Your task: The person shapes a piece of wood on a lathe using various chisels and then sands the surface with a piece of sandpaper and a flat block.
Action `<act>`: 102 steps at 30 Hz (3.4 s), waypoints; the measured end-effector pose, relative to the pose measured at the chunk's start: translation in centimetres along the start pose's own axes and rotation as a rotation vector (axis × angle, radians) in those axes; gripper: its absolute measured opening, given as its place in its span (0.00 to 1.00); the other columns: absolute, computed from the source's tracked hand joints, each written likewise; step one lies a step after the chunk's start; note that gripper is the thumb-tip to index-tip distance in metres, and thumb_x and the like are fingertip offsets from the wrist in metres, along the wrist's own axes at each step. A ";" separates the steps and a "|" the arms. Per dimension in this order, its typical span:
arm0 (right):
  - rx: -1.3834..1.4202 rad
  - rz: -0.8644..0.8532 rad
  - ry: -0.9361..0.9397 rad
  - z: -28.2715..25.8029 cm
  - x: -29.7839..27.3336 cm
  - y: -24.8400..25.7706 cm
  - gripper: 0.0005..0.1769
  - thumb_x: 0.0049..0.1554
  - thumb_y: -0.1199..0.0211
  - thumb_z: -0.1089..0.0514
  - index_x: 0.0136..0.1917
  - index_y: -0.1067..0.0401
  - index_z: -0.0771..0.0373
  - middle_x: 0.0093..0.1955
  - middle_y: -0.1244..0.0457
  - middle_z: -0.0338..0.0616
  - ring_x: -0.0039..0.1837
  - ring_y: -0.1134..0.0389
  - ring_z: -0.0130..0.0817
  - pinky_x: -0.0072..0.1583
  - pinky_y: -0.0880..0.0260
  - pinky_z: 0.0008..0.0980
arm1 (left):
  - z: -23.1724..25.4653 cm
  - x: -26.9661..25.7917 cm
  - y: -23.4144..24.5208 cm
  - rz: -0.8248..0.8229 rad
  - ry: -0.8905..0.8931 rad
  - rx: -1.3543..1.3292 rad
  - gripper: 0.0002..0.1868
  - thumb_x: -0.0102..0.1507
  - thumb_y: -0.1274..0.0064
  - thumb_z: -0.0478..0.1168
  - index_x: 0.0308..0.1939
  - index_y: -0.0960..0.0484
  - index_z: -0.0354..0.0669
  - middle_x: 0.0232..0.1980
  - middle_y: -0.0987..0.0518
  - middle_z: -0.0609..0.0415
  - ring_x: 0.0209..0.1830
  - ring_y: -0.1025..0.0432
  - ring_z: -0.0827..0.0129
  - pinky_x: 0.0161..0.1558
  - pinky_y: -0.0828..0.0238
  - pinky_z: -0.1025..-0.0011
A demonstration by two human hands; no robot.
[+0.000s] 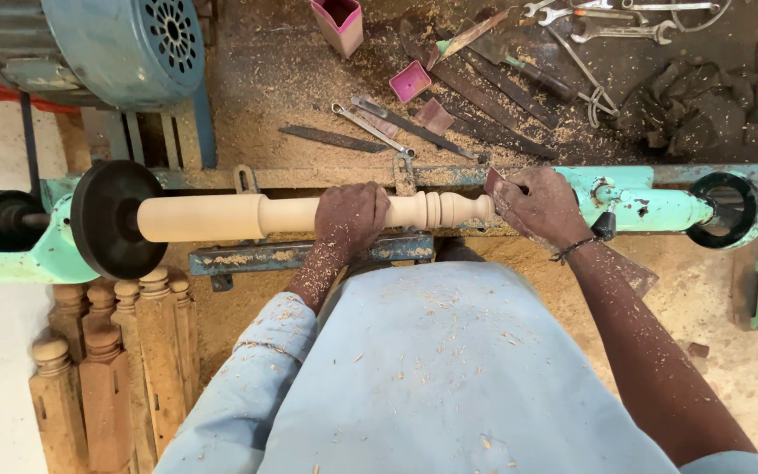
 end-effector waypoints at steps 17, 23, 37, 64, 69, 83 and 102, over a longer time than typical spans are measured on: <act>0.137 -0.018 0.097 0.9 1.1 -0.5 0.24 0.63 0.40 0.51 0.32 0.30 0.71 0.25 0.43 0.47 0.28 0.45 0.33 0.34 0.42 0.42 | 1.1 0.3 -0.4 0.002 -0.028 -0.010 0.20 0.70 0.60 0.48 0.35 0.19 0.40 0.28 0.19 0.47 0.27 0.23 0.56 0.37 0.28 0.55; 0.176 -0.074 0.014 0.9 1.3 -0.7 0.23 0.62 0.41 0.52 0.30 0.28 0.69 0.22 0.43 0.43 0.25 0.46 0.28 0.31 0.44 0.39 | 1.1 0.4 -0.4 0.028 -0.041 -0.018 0.19 0.69 0.59 0.47 0.35 0.19 0.39 0.28 0.19 0.46 0.27 0.23 0.55 0.37 0.28 0.55; 0.243 -0.106 -0.032 1.5 1.8 -1.4 0.24 0.64 0.39 0.54 0.29 0.28 0.69 0.21 0.43 0.42 0.24 0.46 0.25 0.28 0.44 0.36 | 1.4 0.8 -1.2 -0.082 0.000 -0.030 0.22 0.71 0.64 0.49 0.37 0.19 0.38 0.29 0.19 0.46 0.26 0.23 0.58 0.36 0.27 0.57; 0.253 0.014 0.130 2.9 1.8 -1.3 0.20 0.62 0.39 0.54 0.32 0.25 0.67 0.24 0.38 0.42 0.25 0.43 0.27 0.30 0.42 0.29 | 2.3 1.0 -1.9 -0.077 -0.053 0.041 0.23 0.71 0.66 0.49 0.41 0.17 0.39 0.29 0.18 0.47 0.24 0.24 0.59 0.36 0.26 0.57; 0.178 0.080 -0.133 4.4 2.1 0.7 0.21 0.63 0.43 0.56 0.31 0.26 0.67 0.26 0.37 0.43 0.26 0.43 0.30 0.29 0.41 0.35 | 2.1 1.2 -1.5 -0.096 0.010 0.018 0.23 0.71 0.66 0.49 0.39 0.17 0.41 0.28 0.18 0.47 0.25 0.24 0.58 0.37 0.26 0.57; 0.067 0.259 -0.030 3.1 -0.5 1.4 0.23 0.58 0.40 0.54 0.28 0.39 0.71 0.25 0.46 0.52 0.28 0.47 0.36 0.34 0.45 0.44 | 1.5 0.3 -0.3 -0.018 -0.007 0.042 0.18 0.68 0.60 0.47 0.35 0.19 0.42 0.31 0.18 0.47 0.31 0.22 0.55 0.39 0.27 0.54; 0.128 0.080 -0.008 -0.3 -0.6 -0.1 0.20 0.58 0.41 0.51 0.30 0.25 0.65 0.24 0.39 0.50 0.26 0.40 0.39 0.34 0.40 0.43 | 0.3 -0.1 -0.8 -0.026 0.002 0.103 0.20 0.70 0.62 0.49 0.35 0.20 0.42 0.28 0.19 0.49 0.26 0.24 0.59 0.35 0.30 0.57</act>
Point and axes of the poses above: each hand's wrist, its own x-axis towards the middle knuckle, its own y-axis out of the back of the hand, z = x × y, the point moved 7 cm from there along x, towards the middle knuckle
